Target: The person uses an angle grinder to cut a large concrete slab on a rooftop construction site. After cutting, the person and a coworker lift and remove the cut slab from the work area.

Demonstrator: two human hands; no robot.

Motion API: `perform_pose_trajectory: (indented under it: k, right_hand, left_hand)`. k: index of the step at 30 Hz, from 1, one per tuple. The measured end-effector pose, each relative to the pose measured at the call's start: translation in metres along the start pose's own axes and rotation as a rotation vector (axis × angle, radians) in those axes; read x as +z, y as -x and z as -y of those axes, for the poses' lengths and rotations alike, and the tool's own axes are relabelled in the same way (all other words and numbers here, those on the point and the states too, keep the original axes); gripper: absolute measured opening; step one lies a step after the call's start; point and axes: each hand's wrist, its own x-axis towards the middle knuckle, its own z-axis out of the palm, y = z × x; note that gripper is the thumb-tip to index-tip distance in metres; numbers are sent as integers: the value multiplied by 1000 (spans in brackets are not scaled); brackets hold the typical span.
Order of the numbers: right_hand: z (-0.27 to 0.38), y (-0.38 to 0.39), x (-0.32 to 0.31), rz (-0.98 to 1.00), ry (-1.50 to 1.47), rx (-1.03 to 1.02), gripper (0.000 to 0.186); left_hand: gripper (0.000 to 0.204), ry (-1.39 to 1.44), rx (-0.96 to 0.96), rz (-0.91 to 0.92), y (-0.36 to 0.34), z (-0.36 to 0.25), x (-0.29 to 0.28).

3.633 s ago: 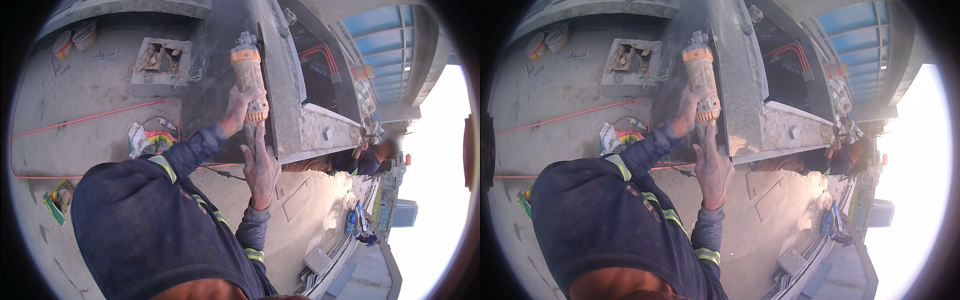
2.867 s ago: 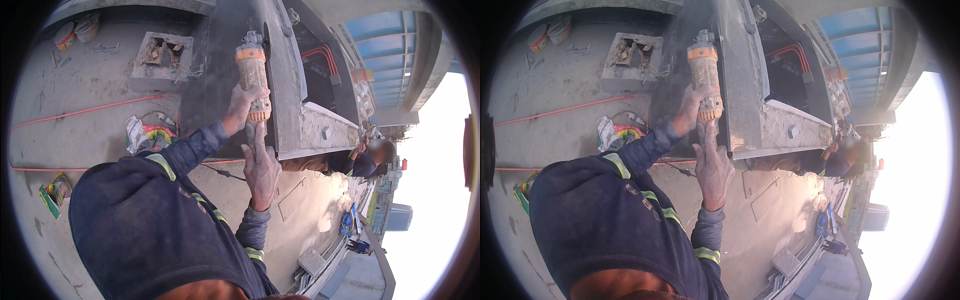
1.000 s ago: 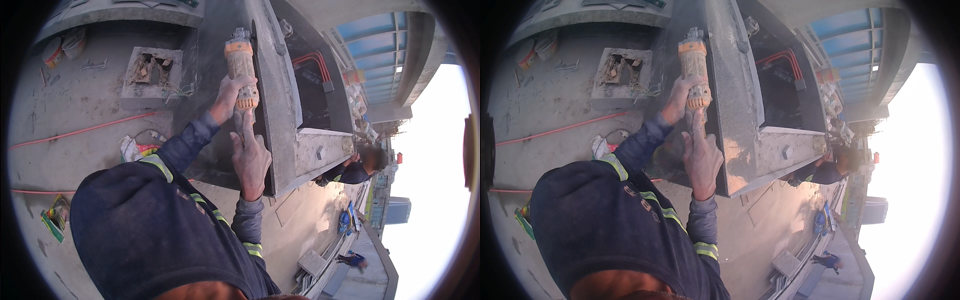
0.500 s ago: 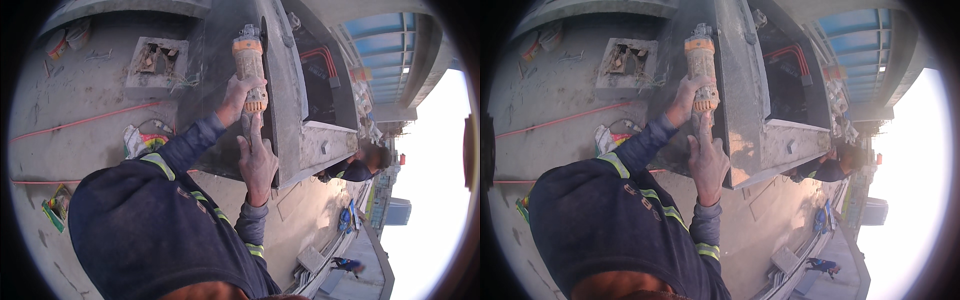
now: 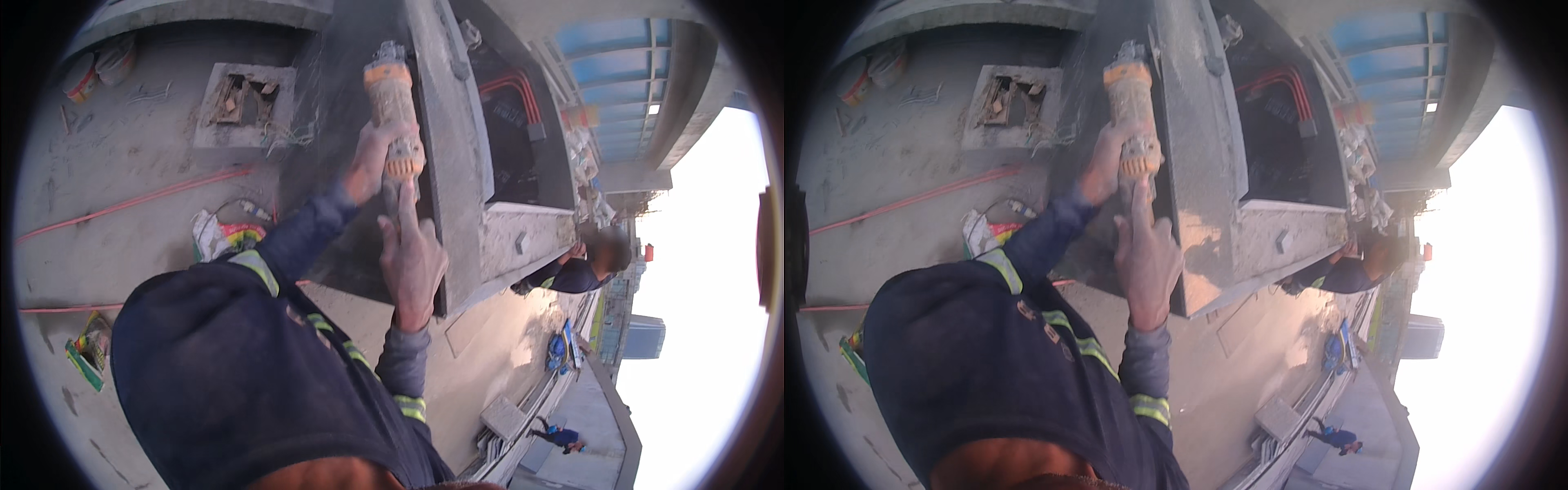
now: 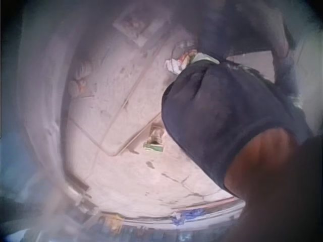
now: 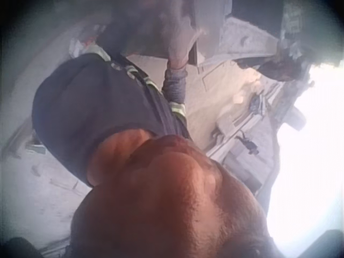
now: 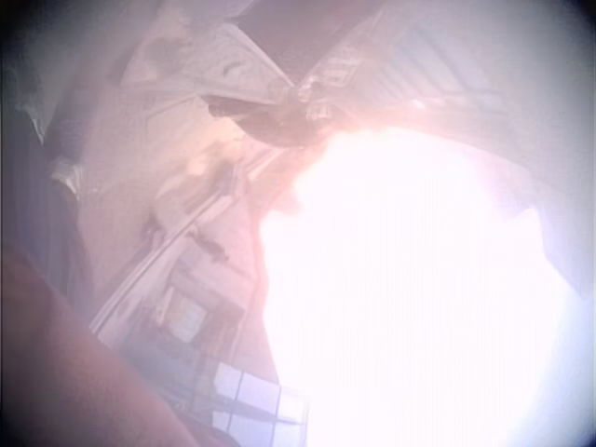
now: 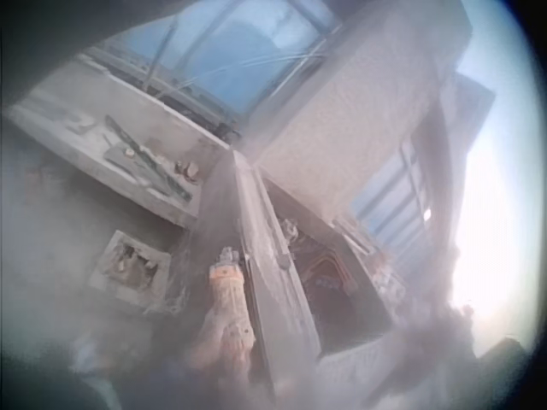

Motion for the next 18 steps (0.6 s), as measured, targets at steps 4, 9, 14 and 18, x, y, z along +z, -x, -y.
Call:
perform_pose_trajectory:
  k: [4,9,14,18]
  right_hand:
    - [8,5,-8,-60,-49,-7,73]
    - [1,22,-13,-113,-58,11,74]
    - [7,10,-41,-194,-180,-191,78]
    - [14,-9,-40,-161,-202,-270,80]
  left_hand:
    - [36,-78,68,70,8,-22,21]
    - [39,-108,44,48,34,-18,54]
    - [33,-251,330,77,50,-82,79]
    - [30,-112,329,67,50,-101,70]
